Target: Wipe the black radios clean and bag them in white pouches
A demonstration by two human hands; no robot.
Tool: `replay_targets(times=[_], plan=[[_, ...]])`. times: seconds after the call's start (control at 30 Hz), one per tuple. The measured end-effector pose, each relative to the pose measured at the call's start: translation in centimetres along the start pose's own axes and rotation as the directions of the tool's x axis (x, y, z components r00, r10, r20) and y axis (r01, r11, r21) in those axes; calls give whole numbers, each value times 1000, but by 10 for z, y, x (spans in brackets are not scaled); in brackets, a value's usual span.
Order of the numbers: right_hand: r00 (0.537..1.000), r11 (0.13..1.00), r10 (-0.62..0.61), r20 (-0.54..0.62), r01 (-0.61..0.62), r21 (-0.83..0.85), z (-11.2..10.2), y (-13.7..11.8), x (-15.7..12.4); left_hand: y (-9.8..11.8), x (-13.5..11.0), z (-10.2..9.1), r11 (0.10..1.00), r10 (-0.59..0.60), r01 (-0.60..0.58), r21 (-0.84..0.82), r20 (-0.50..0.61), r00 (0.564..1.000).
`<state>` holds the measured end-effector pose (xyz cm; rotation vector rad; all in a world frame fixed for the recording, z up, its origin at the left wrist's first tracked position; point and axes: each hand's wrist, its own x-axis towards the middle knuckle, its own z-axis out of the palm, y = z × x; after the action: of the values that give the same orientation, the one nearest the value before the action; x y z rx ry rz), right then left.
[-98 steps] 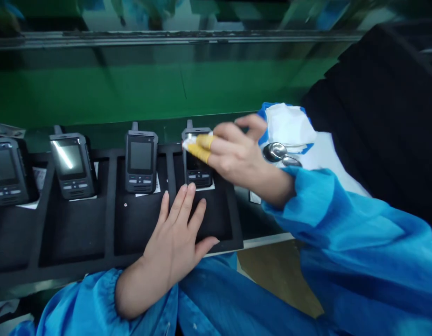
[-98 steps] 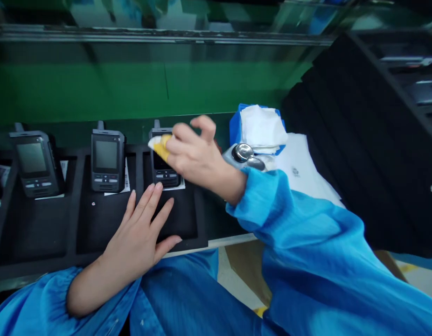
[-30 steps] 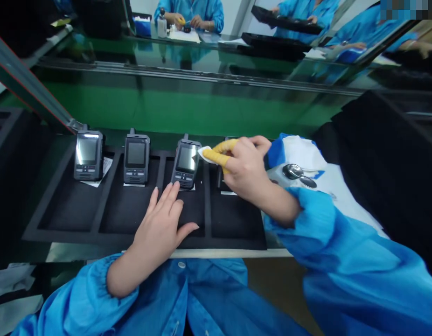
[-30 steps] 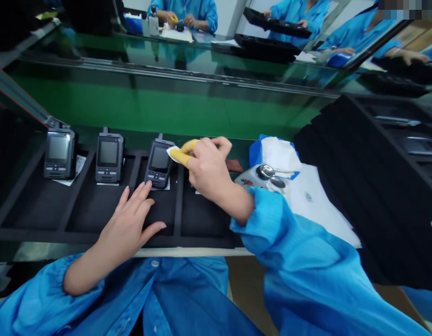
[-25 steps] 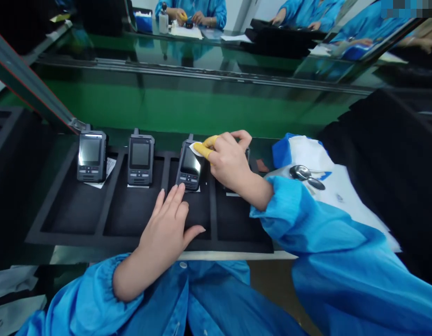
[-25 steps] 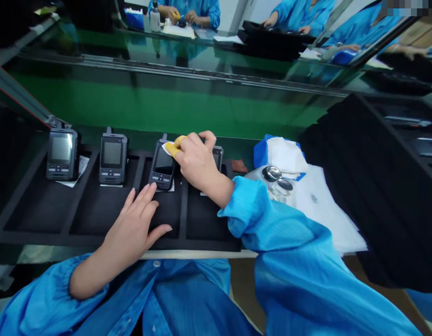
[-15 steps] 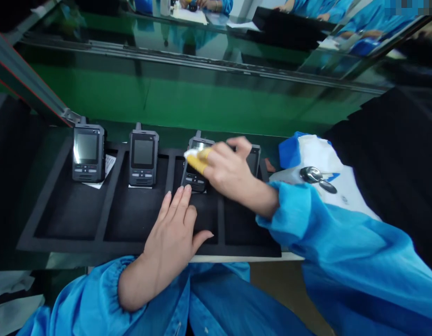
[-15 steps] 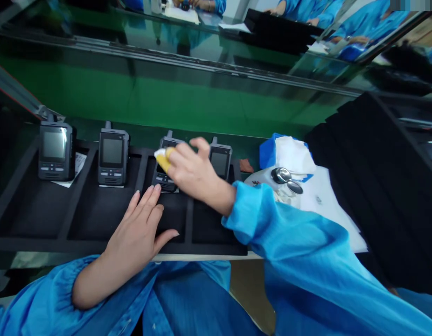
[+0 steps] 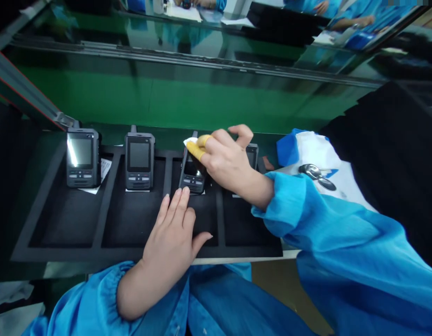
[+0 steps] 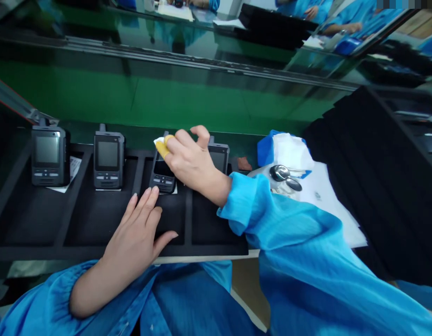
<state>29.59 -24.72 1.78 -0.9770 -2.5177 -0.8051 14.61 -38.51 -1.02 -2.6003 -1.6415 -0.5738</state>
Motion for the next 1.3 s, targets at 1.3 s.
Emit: replay_targets(times=[1.3], plan=[[992,947,-96,-78,115,300,-25,-34,17,-67,-36,-36,992,-126,127,0,-91,988]])
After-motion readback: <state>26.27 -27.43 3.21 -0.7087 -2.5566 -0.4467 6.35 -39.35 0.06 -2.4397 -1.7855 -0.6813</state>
